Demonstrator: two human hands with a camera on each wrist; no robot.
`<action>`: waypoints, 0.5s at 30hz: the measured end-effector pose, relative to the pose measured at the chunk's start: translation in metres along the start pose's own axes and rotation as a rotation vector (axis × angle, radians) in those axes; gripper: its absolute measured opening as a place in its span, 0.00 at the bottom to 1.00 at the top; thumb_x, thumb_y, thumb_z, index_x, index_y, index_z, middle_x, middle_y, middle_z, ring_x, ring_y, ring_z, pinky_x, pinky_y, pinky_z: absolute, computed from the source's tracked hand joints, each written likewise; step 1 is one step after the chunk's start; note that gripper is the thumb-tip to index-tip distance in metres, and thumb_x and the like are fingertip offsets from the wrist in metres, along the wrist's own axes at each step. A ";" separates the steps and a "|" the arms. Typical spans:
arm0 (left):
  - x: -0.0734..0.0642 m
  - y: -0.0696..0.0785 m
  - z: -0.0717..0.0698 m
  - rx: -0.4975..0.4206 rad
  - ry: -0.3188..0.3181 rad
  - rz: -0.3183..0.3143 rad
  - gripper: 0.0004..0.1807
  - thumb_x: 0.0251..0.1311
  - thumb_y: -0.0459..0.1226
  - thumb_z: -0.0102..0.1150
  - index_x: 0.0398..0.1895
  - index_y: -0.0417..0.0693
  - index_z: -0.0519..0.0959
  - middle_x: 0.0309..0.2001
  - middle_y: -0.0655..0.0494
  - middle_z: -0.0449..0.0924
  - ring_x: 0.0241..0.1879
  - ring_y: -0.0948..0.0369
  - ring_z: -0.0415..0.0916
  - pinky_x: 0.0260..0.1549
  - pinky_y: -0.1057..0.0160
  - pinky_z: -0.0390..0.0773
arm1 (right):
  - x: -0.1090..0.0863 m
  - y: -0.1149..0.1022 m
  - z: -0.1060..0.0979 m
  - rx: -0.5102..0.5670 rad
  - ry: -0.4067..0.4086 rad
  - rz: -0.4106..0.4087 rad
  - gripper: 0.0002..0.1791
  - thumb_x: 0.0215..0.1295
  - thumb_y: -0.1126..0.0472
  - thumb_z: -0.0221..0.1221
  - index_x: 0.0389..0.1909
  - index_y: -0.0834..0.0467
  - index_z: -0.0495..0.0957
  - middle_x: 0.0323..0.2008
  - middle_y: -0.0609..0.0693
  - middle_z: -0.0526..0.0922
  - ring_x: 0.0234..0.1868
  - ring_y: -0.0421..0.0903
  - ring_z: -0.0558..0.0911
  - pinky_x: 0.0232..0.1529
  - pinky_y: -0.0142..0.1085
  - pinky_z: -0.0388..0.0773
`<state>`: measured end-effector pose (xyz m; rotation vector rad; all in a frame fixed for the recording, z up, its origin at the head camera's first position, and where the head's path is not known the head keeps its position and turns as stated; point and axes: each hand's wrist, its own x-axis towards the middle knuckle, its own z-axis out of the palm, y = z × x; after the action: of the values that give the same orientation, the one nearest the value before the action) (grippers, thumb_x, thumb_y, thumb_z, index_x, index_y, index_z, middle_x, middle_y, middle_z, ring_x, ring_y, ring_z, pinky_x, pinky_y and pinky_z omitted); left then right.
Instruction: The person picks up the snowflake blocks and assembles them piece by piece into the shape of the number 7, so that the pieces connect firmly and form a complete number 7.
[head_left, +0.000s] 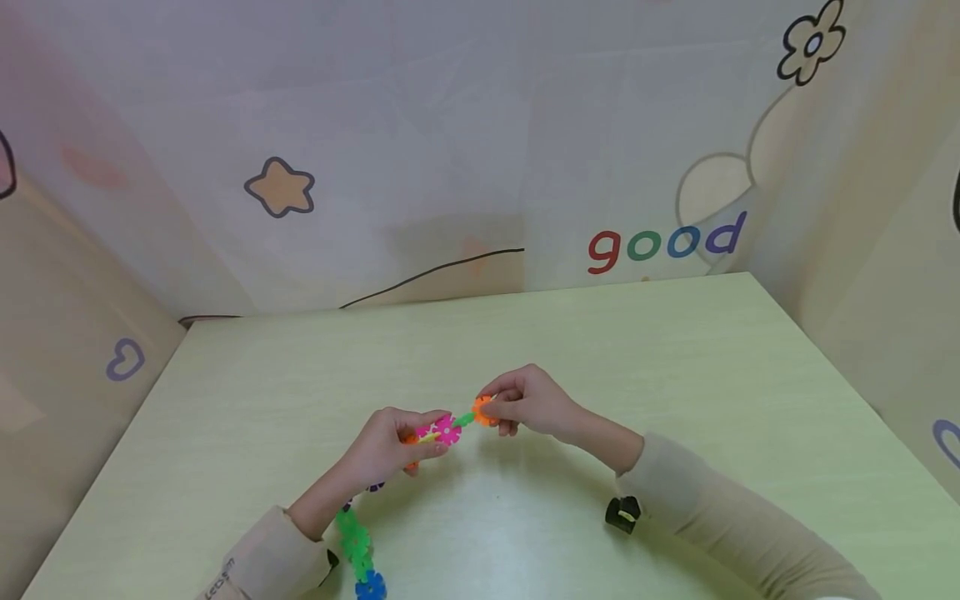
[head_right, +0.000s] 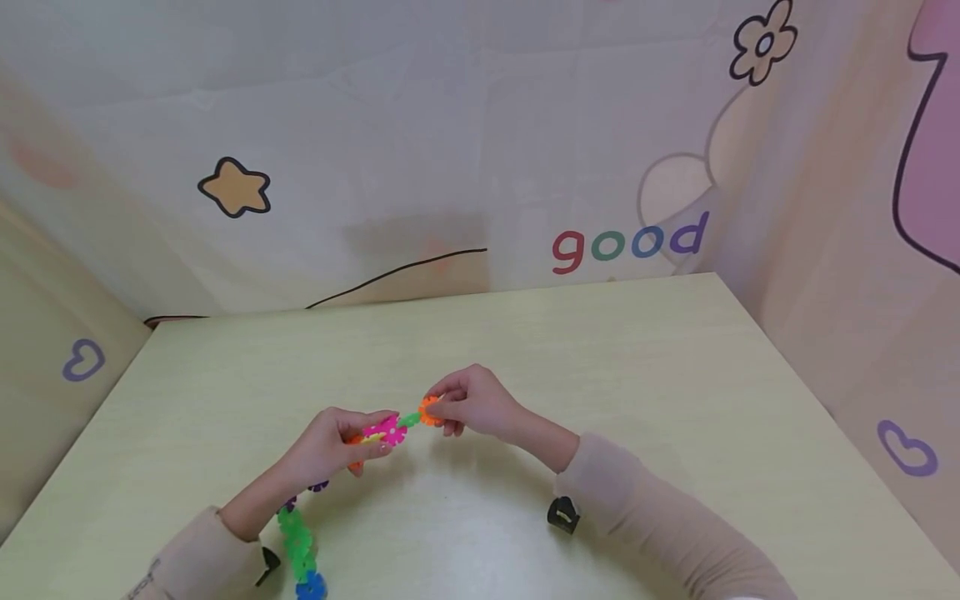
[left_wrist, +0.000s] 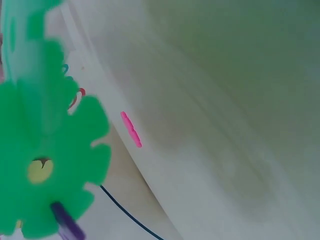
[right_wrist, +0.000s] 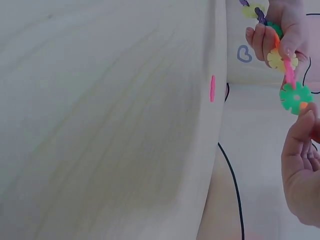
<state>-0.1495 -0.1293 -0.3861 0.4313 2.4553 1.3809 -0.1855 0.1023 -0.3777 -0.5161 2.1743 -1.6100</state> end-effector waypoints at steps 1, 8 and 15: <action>0.000 0.000 0.000 0.003 0.004 0.000 0.25 0.49 0.38 0.67 0.53 0.44 0.76 0.14 0.51 0.71 0.13 0.47 0.71 0.13 0.68 0.67 | 0.000 0.000 0.000 0.002 0.007 0.006 0.11 0.58 0.67 0.60 0.40 0.69 0.79 0.27 0.64 0.81 0.18 0.48 0.78 0.26 0.38 0.79; 0.001 0.003 0.001 0.013 0.012 0.006 0.25 0.49 0.38 0.66 0.52 0.43 0.77 0.10 0.57 0.64 0.13 0.46 0.70 0.09 0.70 0.57 | -0.002 0.003 0.003 0.033 0.037 0.011 0.10 0.58 0.68 0.59 0.40 0.70 0.79 0.23 0.56 0.81 0.18 0.50 0.77 0.25 0.37 0.79; 0.000 0.003 0.005 -0.006 0.016 -0.013 0.24 0.48 0.36 0.67 0.52 0.44 0.77 0.09 0.59 0.60 0.13 0.44 0.68 0.09 0.70 0.56 | -0.003 0.000 0.003 0.029 0.034 -0.031 0.12 0.58 0.69 0.59 0.42 0.71 0.78 0.22 0.54 0.81 0.16 0.44 0.75 0.24 0.34 0.77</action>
<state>-0.1478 -0.1243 -0.3860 0.4036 2.4616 1.3912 -0.1816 0.1015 -0.3787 -0.5194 2.1737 -1.6759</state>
